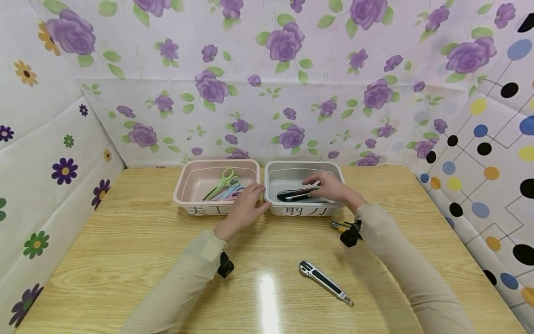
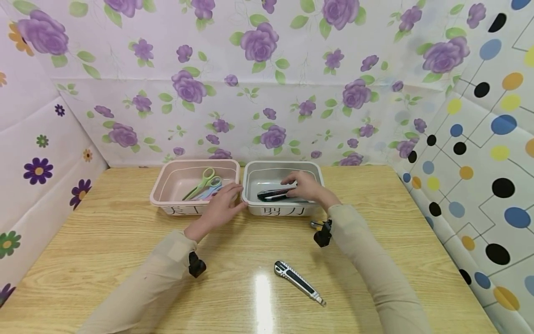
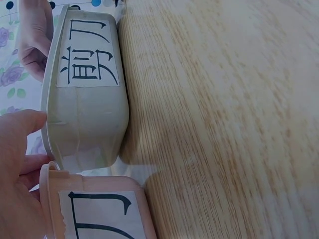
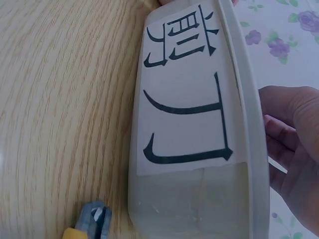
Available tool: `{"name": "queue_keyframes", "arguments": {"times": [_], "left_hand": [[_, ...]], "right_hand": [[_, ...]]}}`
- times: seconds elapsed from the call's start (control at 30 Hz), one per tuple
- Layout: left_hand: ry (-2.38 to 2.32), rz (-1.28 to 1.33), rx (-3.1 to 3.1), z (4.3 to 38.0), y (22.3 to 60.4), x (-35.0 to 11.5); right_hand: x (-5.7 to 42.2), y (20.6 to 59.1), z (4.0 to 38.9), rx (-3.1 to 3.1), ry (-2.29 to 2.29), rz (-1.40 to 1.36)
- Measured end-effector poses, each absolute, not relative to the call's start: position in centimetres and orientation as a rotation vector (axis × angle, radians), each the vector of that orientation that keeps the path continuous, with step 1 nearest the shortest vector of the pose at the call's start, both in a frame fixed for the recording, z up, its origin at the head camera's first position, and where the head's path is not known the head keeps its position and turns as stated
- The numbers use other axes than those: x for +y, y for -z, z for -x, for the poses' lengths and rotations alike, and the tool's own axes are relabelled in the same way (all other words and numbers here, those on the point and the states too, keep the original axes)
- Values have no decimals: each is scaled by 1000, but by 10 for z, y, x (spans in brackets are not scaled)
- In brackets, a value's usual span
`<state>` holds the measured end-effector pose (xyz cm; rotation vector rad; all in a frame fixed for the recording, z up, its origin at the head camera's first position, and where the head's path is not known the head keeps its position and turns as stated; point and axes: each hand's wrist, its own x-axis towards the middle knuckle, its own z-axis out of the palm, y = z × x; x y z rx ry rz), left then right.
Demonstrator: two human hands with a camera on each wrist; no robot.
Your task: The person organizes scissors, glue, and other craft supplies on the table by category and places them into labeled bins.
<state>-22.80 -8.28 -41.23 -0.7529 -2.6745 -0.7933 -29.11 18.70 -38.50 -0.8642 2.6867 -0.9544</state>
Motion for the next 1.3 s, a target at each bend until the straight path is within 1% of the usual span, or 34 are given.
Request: {"name": "queue_keyframes", "arguments": {"times": [0.37, 0.8, 1.13, 1.3], "left_hand": [[789, 747, -2686, 229, 414, -83], [806, 748, -2681, 228, 412, -82], [801, 746, -2680, 228, 412, -82], [793, 748, -2677, 228, 413, -83]], "right_hand": [[197, 376, 286, 2643, 1040, 931], [207, 352, 263, 2660, 1078, 888], [215, 346, 246, 2702, 1063, 925], [218, 342, 235, 2740, 1061, 900]]}}
